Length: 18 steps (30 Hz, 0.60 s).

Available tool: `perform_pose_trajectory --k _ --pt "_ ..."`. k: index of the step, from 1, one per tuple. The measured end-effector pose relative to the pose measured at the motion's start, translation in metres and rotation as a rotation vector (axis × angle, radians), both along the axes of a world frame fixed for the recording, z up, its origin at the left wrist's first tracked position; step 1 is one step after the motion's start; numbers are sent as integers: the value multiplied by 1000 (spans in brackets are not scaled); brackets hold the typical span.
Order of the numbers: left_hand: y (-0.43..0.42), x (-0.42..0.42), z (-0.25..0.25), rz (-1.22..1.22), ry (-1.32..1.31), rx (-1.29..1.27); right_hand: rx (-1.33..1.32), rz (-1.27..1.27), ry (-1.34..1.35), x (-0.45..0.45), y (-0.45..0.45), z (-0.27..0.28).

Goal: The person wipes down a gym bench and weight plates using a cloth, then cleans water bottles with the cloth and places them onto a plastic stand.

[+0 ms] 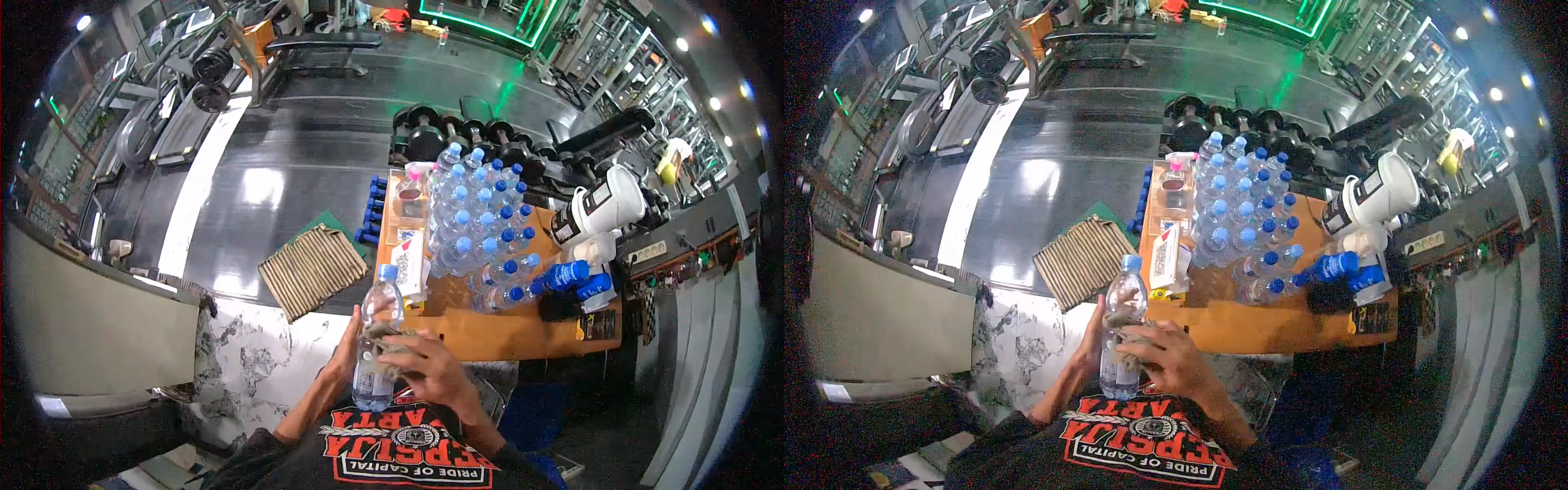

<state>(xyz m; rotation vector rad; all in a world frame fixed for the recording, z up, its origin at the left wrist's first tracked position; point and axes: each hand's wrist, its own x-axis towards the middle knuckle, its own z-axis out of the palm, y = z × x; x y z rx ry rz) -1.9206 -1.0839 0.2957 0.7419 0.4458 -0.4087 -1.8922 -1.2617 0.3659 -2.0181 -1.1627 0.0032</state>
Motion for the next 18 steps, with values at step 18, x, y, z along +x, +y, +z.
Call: perform_pose_trajectory --k 18 --pt "-5 29 23 70 -45 -73 105 -15 142 40 -6 19"
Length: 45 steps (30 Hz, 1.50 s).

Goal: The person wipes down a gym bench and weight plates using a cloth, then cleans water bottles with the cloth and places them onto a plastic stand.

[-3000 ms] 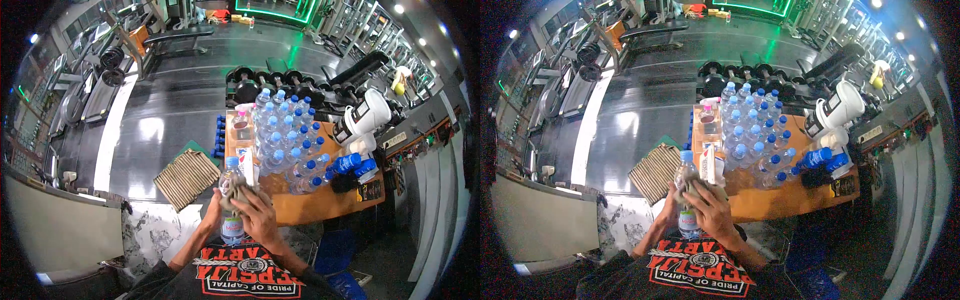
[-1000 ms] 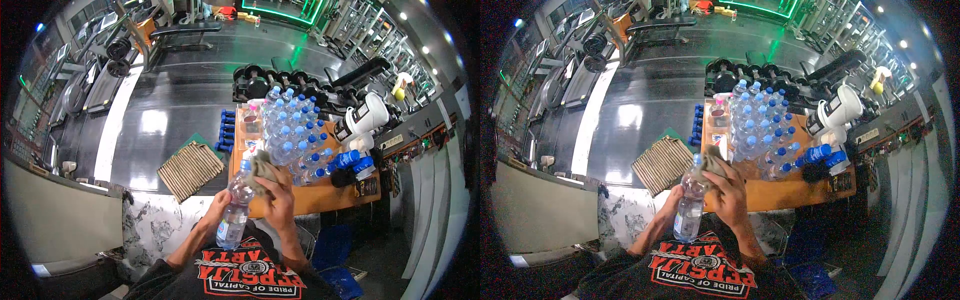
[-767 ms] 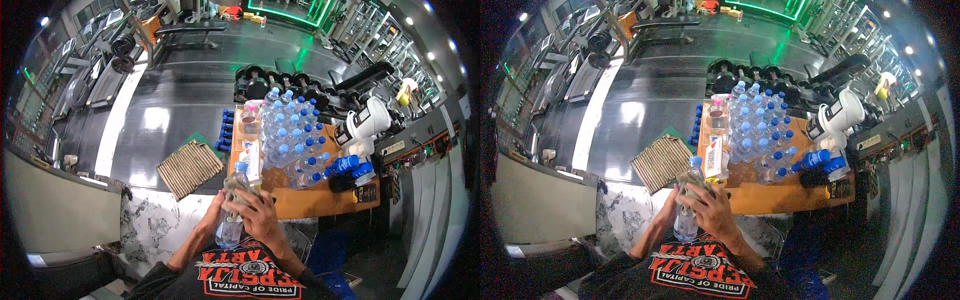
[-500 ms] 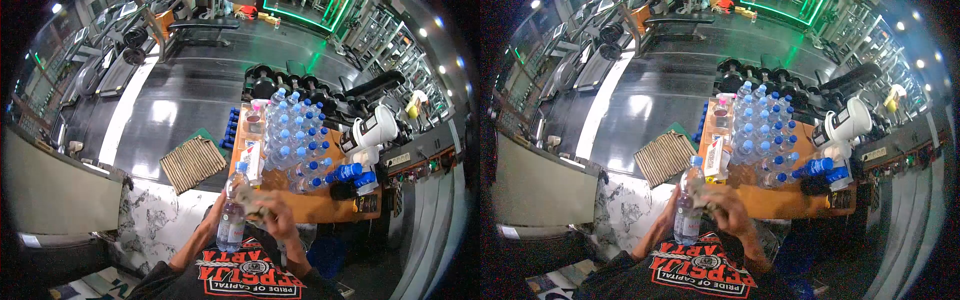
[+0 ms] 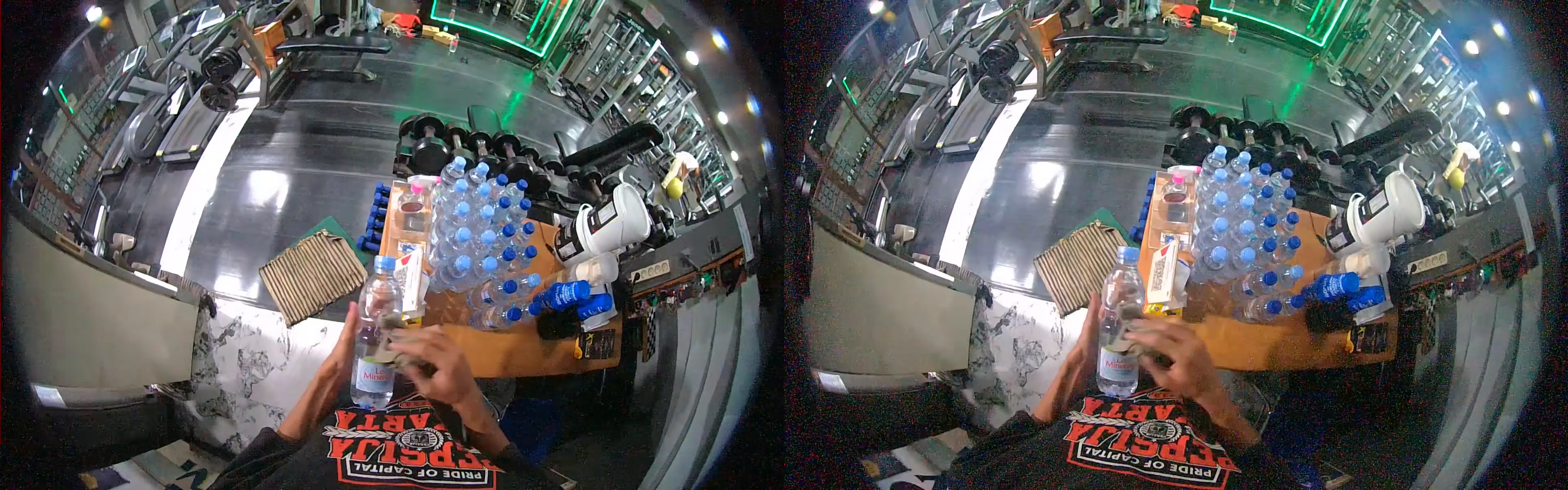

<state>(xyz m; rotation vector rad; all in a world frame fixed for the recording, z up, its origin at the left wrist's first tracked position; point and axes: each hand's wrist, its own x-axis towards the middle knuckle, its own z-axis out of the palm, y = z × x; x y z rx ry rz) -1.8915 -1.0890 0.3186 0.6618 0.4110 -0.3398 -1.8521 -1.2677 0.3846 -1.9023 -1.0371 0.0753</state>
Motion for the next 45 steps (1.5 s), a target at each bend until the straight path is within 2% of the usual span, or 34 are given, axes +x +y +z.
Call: perform_pose_trajectory --k 1,2,4,5,6,8,10,11,12,14,16,17,18,19,20,21,22,23,24,26,28,30,32,34,36,38,39,40,42,43,45 --pt "2 2 -11 -49 20 -12 37 -55 7 9 -5 -3" --pt "3 7 -12 -37 -80 124 38 -62 4 15 -1 1" --pt "9 12 -21 -128 -293 99 186 -403 -37 28 10 12" --pt "7 14 -22 -137 -296 94 96 -457 -150 34 20 13" --pt "4 16 -23 -113 -250 134 94 -466 -154 33 28 12" --pt "3 20 -22 -99 -205 176 -160 -400 -263 30 45 10" --pt "5 22 -15 -30 -149 146 -196 -395 -290 18 46 -9" --pt "8 25 -1 -58 -117 166 -205 -339 -276 12 44 -16" --pt "12 27 -8 -58 -116 162 -214 -282 -264 7 41 -22" --pt "27 33 -19 -174 -45 -138 -158 -200 -221 3 35 -28" --pt "24 34 -10 -161 32 -127 -23 -57 -38 6 28 -30" --pt "22 33 -9 -164 23 14 35 -19 -30 15 22 -33" --pt "22 32 -9 -168 15 156 34 -21 -27 19 20 -34" --pt "30 37 -32 -246 -158 222 180 -146 66 24 20 -34" --pt "30 37 -32 -252 -159 220 327 -274 156 31 21 -31" --pt "30 38 -31 -250 -260 246 327 -282 153 41 27 -26" --pt "29 39 -31 -249 -362 270 232 -435 -9 50 36 -19" --pt "24 39 -36 -204 -356 266 135 -585 -173 54 44 -16" --pt "23 38 -41 -213 -361 265 135 -594 -178 50 50 -18" --pt "24 41 -38 -174 -187 161 22 -554 -177 38 59 -25" --pt "29 41 -21 -175 -191 233 -20 -514 -190 22 58 -26" --pt "36 47 -10 -230 42 78 -91 -334 -227 9 51 -30" --pt "37 52 -11 -212 -28 63 -70 -259 -196 8 44 -34" --pt "41 51 -16 -237 -24 47 103 -80 -42 15 35 -30" --pt "37 47 -5 -213 -14 120 165 -131 -69 26 35 -21" --pt "39 48 -20 -339 -222 225 94 -564 -210 35 40 -12" --pt "35 48 -23 -279 -368 246 91 -571 -211 41 45 -10" --pt "33 47 -25 -283 -370 245 59 -564 -187 48 52 -8" --pt "32 46 -27 -306 -165 153 32 -558 -164 45 61 -10" --pt "29 46 -30 -173 -182 145 -6 -537 -213 37 64 -13" --pt "33 49 -23 -160 -196 140 -19 -485 -238 22 64 -17"
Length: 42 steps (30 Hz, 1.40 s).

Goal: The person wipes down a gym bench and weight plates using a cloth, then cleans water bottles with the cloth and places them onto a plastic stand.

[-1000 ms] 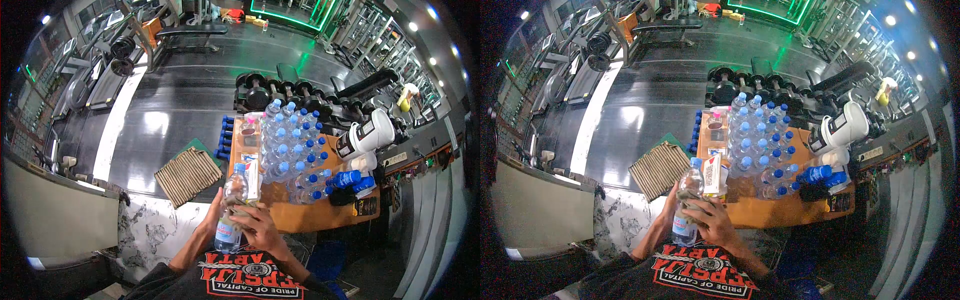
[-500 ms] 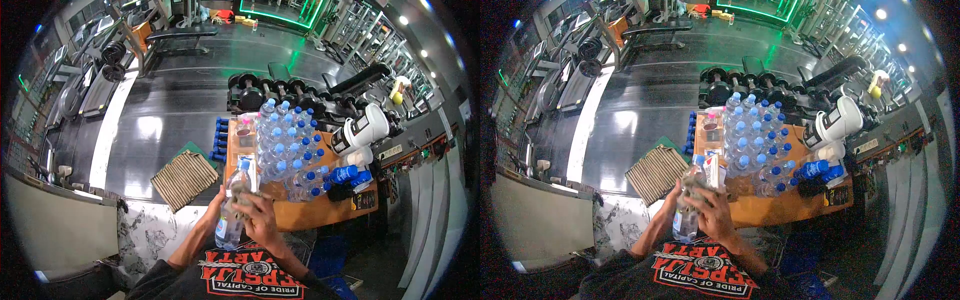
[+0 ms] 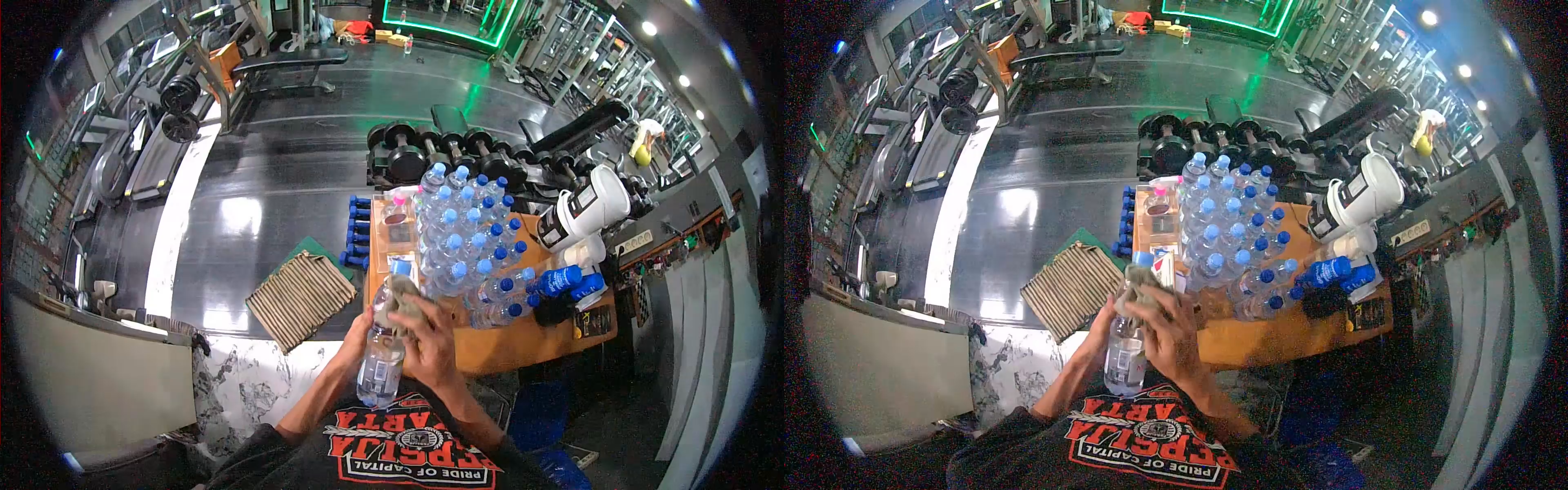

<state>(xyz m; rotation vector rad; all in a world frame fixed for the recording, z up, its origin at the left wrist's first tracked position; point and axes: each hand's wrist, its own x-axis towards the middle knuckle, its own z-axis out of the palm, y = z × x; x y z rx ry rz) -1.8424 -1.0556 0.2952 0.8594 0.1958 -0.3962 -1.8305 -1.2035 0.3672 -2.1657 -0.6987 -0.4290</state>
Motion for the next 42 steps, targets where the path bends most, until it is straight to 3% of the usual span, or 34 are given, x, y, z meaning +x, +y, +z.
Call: perform_pose_trajectory --k 3,5,6,7,8,11,12,15,16,20,22,24,26,27,29,31,33,35,37,39,42 --pt "9 5 5 12 22 -58 15 211 21 -16 -8 -14" --pt "11 14 4 74 -148 -15 15 219 15 -20 -9 -17" --pt "14 15 12 68 -215 149 259 163 52 -18 -9 -24" --pt "14 18 14 70 -213 149 503 107 91 -16 -9 -31" --pt "12 19 18 165 -299 189 505 110 95 -17 -5 -37" --pt "5 24 43 329 -428 235 1509 -440 867 -12 12 -54" --pt "2 24 54 403 -469 200 1679 -143 1072 -7 11 -64" --pt "-11 20 66 479 -484 61 1543 13 1086 -3 18 -83" --pt "-15 19 63 474 -508 146 1632 293 1144 1 13 -92" --pt "-13 0 48 326 -561 396 1705 91 1114 6 19 -60" --pt "-14 -2 39 252 -596 569 1745 110 1131 -2 17 -52" --pt "-17 -4 30 314 -501 490 1788 123 1144 -6 17 -56" --pt "-19 -4 17 382 -408 400 1157 -397 548 1 22 -63" --pt "-18 -7 13 380 -412 398 1157 -397 542 3 19 -57" --pt "-13 -13 9 377 -363 265 1241 -246 333 3 9 -40" --pt "-7 -13 4 325 -408 274 1148 -316 296 -3 -6 -58" --pt "-7 -9 9 269 -294 123 541 -91 -17 4 -13 -3" --pt "-10 -11 23 232 -267 93 90 66 73 0 -5 39" --pt "-11 -9 32 233 -183 24 77 102 120 -1 5 33" --pt "-2 -5 28 205 -172 -18 -181 87 -67 -10 4 25" --pt "12 -1 5 221 -59 -157 -203 221 -68 -31 -5 20"
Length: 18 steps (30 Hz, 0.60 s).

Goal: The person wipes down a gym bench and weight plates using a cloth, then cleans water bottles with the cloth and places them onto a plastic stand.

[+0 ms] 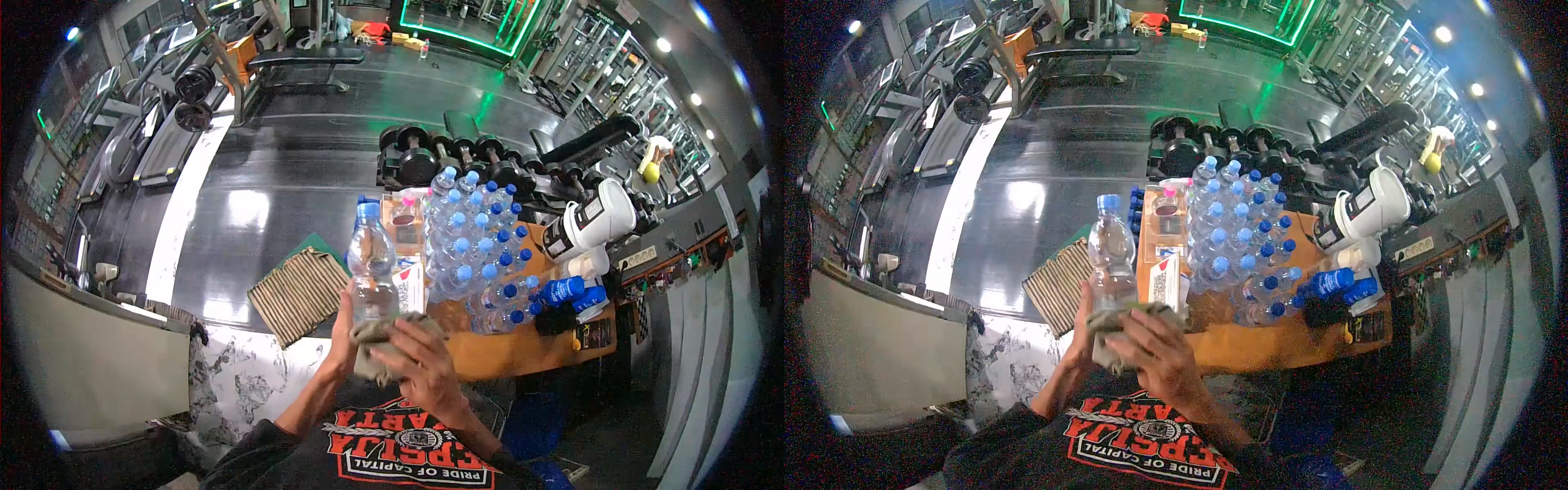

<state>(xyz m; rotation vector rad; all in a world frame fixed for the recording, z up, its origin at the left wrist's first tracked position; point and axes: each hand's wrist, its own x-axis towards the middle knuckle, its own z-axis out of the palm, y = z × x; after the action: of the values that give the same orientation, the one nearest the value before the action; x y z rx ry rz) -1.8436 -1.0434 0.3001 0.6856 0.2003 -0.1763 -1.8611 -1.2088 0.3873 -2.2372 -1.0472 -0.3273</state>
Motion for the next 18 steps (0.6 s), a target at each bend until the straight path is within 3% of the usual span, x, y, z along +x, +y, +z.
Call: perform_pose_trajectory --k 3,7,9,10,12,13,15,17,18 --pt "3 7 17 76 54 177 -52 128 -16 -9 -16 -2" --pt "8 3 26 -75 57 110 18 256 79 1 -40 -3" --pt "1 -1 37 -74 100 135 279 202 21 19 -44 -4" --pt "-4 -2 38 -83 89 141 279 199 19 25 -37 0" --pt "-13 -5 39 -122 121 133 360 -282 44 31 -10 14" --pt "-17 -4 33 -132 103 126 361 -281 42 33 -3 12" --pt "-18 -5 35 -115 144 221 142 -156 123 36 9 8" --pt "-11 -4 26 -26 36 303 82 -160 39 23 7 2" --pt "-4 3 13 -81 71 200 15 -75 41 13 2 -3"
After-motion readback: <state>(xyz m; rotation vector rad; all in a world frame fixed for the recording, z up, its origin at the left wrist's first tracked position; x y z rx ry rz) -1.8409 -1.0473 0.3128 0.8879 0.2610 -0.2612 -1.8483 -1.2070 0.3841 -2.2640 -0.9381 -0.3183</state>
